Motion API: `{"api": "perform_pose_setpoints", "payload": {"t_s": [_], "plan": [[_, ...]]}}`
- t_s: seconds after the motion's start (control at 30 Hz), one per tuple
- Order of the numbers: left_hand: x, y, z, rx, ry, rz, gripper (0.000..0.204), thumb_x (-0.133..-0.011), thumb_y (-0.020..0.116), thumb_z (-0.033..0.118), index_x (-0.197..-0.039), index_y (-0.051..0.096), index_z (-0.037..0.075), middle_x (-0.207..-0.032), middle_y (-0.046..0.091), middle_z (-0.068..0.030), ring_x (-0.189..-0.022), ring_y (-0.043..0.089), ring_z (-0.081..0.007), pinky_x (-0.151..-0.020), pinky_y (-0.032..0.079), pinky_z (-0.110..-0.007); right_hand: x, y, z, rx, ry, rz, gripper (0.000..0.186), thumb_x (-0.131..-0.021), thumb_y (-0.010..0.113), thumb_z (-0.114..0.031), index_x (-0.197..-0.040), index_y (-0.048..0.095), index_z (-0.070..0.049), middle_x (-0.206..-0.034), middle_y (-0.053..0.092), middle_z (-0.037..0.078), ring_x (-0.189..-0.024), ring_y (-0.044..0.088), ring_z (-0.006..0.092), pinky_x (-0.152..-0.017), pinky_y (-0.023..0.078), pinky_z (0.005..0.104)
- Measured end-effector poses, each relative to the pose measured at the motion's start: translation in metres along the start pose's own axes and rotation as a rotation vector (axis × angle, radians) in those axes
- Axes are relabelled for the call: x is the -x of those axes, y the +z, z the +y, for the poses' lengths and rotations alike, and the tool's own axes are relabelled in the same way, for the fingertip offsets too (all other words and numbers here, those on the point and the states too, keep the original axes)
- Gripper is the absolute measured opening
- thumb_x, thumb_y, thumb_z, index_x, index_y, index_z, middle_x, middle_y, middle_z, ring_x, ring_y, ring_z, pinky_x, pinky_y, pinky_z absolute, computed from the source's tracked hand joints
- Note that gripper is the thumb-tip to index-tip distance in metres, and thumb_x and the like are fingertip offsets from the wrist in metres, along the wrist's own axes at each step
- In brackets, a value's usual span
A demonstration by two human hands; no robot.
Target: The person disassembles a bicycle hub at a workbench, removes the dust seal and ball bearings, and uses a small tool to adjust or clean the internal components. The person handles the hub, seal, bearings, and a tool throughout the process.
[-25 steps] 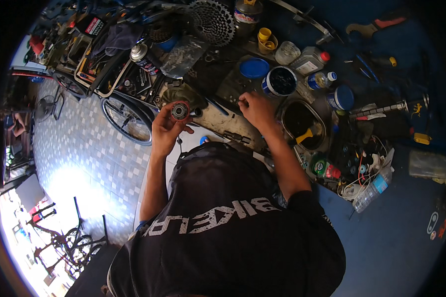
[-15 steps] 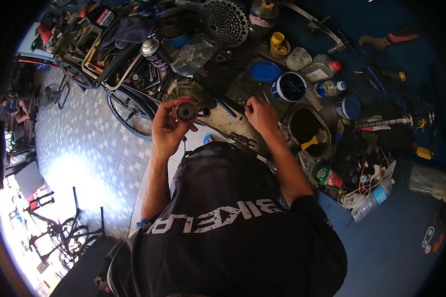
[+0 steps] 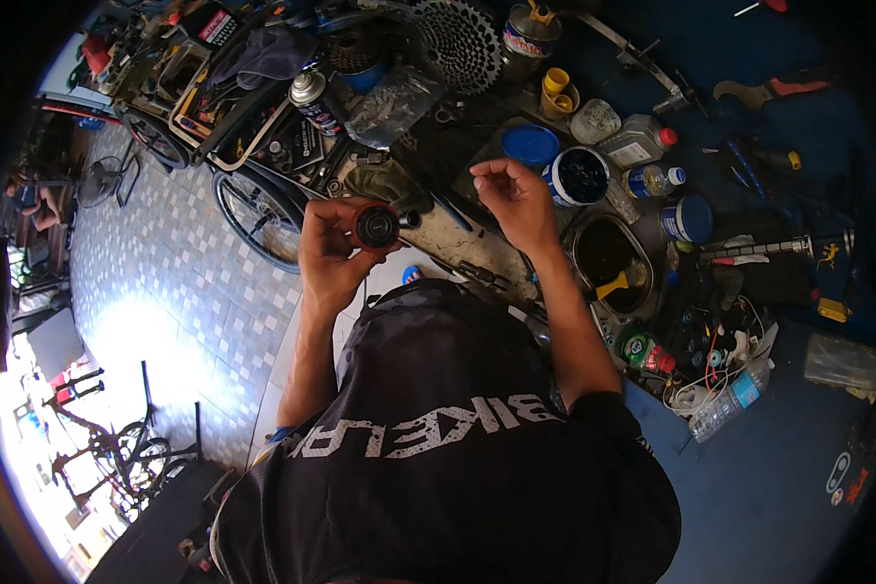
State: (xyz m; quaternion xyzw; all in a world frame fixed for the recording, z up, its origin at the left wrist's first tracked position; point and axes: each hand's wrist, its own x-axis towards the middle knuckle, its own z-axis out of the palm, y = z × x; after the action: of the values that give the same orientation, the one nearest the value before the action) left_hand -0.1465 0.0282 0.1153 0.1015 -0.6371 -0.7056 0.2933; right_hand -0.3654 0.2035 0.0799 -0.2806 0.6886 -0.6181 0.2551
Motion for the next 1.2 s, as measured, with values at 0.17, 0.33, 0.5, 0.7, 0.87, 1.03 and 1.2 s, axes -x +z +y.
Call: {"api": "perform_pose_setpoints", "payload": {"t_s": [0.17,0.33,0.5,0.7,0.87,1.03,1.2], "plan": [[0.002,0.002,0.011,-0.158,0.099,0.023,0.056,-0.084,0.081,-0.018,-0.122,0.045,0.003,-0.128,0.061,-0.0187,-0.113,0.072,-0.0258,-0.084,0.069,-0.035,-0.001,0.017,-0.051,-0.128,-0.166,-0.025,0.019,-0.097,0.078,-0.003,-0.115,0.073,-0.002,-0.101,0.073,0.0,-0.092,0.066,0.0054,-0.085,0.053,0.0235],[0.006,-0.002,0.014,-0.287,0.173,0.026,0.054,-0.084,0.082,-0.017,-0.12,0.046,0.003,-0.126,0.06,-0.0173,-0.112,0.072,-0.0247,-0.087,0.068,-0.035,0.008,0.031,-0.092,-0.146,-0.183,-0.17,0.019,-0.096,0.076,0.001,-0.115,0.073,-0.001,-0.106,0.073,0.002,-0.098,0.066,0.0064,-0.087,0.054,0.0243],[0.006,0.002,0.022,-0.351,0.189,0.054,0.052,-0.085,0.084,-0.014,-0.118,0.048,0.003,-0.124,0.062,-0.0165,-0.109,0.072,-0.0232,-0.087,0.066,-0.033,0.012,0.045,-0.108,-0.233,-0.241,-0.311,0.02,-0.096,0.077,0.001,-0.115,0.074,0.0,-0.109,0.075,0.002,-0.101,0.068,0.0075,-0.087,0.055,0.0252],[0.01,0.0,0.027,-0.547,0.279,0.078,0.049,-0.084,0.086,-0.011,-0.116,0.051,0.002,-0.122,0.065,-0.0166,-0.105,0.072,-0.0205,-0.082,0.063,-0.03,0.017,0.063,-0.117,-0.129,-0.18,-0.305,0.021,-0.096,0.08,0.001,-0.117,0.075,0.0,-0.109,0.076,0.004,-0.099,0.07,0.0083,-0.085,0.056,0.0247],[0.01,0.001,0.033,-0.612,0.299,0.095,0.05,-0.082,0.087,-0.011,-0.115,0.052,0.001,-0.12,0.067,-0.0163,-0.101,0.072,-0.0195,-0.079,0.063,-0.03,0.016,0.062,-0.125,0.047,-0.26,-0.298,0.017,-0.094,0.082,-0.001,-0.11,0.077,-0.001,-0.105,0.076,0.004,-0.096,0.071,0.0098,-0.082,0.055,0.0254],[0.008,0.002,0.035,-0.631,0.302,0.098,0.05,-0.082,0.087,-0.011,-0.115,0.052,0.002,-0.119,0.068,-0.0162,-0.1,0.072,-0.0197,-0.078,0.062,-0.03,0.014,0.062,-0.129,0.154,-0.379,-0.264,0.016,-0.092,0.084,-0.004,-0.107,0.077,-0.001,-0.103,0.075,0.007,-0.094,0.072,0.0146,-0.08,0.055,0.028],[0.007,0.002,0.034,-0.624,0.302,0.1,0.05,-0.081,0.087,-0.011,-0.114,0.052,0.002,-0.118,0.068,-0.0159,-0.099,0.072,-0.0199,-0.078,0.062,-0.03,0.014,0.062,-0.134,0.208,-0.421,-0.261,0.017,-0.09,0.083,0.0,-0.105,0.076,-0.001,-0.104,0.075,0.008,-0.094,0.072,0.0175,-0.081,0.056,0.0307]]}}
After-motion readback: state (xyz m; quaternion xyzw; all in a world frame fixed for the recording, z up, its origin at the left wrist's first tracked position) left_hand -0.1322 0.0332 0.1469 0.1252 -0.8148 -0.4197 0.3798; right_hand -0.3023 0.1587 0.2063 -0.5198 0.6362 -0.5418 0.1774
